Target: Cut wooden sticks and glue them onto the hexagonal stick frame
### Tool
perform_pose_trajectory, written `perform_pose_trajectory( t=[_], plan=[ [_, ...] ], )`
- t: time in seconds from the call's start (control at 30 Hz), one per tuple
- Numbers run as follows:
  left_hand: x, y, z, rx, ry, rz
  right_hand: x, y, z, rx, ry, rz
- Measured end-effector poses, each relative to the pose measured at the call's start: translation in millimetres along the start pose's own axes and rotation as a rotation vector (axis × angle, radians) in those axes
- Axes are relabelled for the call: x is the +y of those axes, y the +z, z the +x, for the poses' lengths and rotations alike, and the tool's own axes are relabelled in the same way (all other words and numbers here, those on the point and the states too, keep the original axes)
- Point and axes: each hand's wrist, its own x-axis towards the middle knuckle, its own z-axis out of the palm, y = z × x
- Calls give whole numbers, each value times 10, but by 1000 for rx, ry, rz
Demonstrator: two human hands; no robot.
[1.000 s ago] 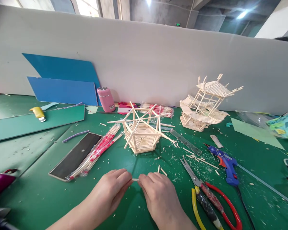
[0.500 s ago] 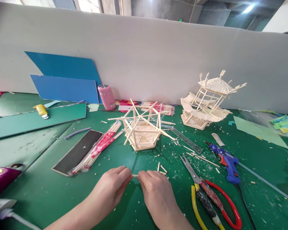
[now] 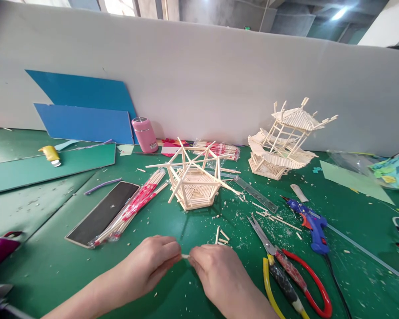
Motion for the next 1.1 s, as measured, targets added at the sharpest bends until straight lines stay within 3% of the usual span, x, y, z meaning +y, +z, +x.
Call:
perform_pose_trajectory(
  t=[0.1, 0.17, 0.2, 0.23, 0.37, 0.6, 0.77, 0.8, 0.97, 1.1],
  plan=[
    [-55, -67, -26, 16, 41, -50, -80, -208, -63, -193, -30, 290],
    [-111, -71, -24, 95, -36, -42, -119, -286, -78, -361, -43, 540],
    [-141, -62, -19, 123, -76, -36, -120, -296, -75, -384, -23, 639],
    [-172, -47, -12, 146, -108, -28, -106, -287, -66, -339, 23, 703],
    [-314, 49, 15, 174, -159, 19, 46, -148, 19, 39, 263, 779],
    [-527, 140, -11, 241, -218, 88, 162, -19, 100, 83, 380, 906],
    [-243, 47, 31, 319, -243, 30, 151, -13, 110, 95, 379, 875],
    [-159, 32, 60, 324, -245, -24, 139, -23, 111, 94, 366, 856],
    [142, 18, 216, 295, -376, -885, 37, -102, 82, 77, 268, 714],
    [197, 39, 259, 325, -415, -1207, -11, -137, 49, 77, 245, 631]
  ],
)
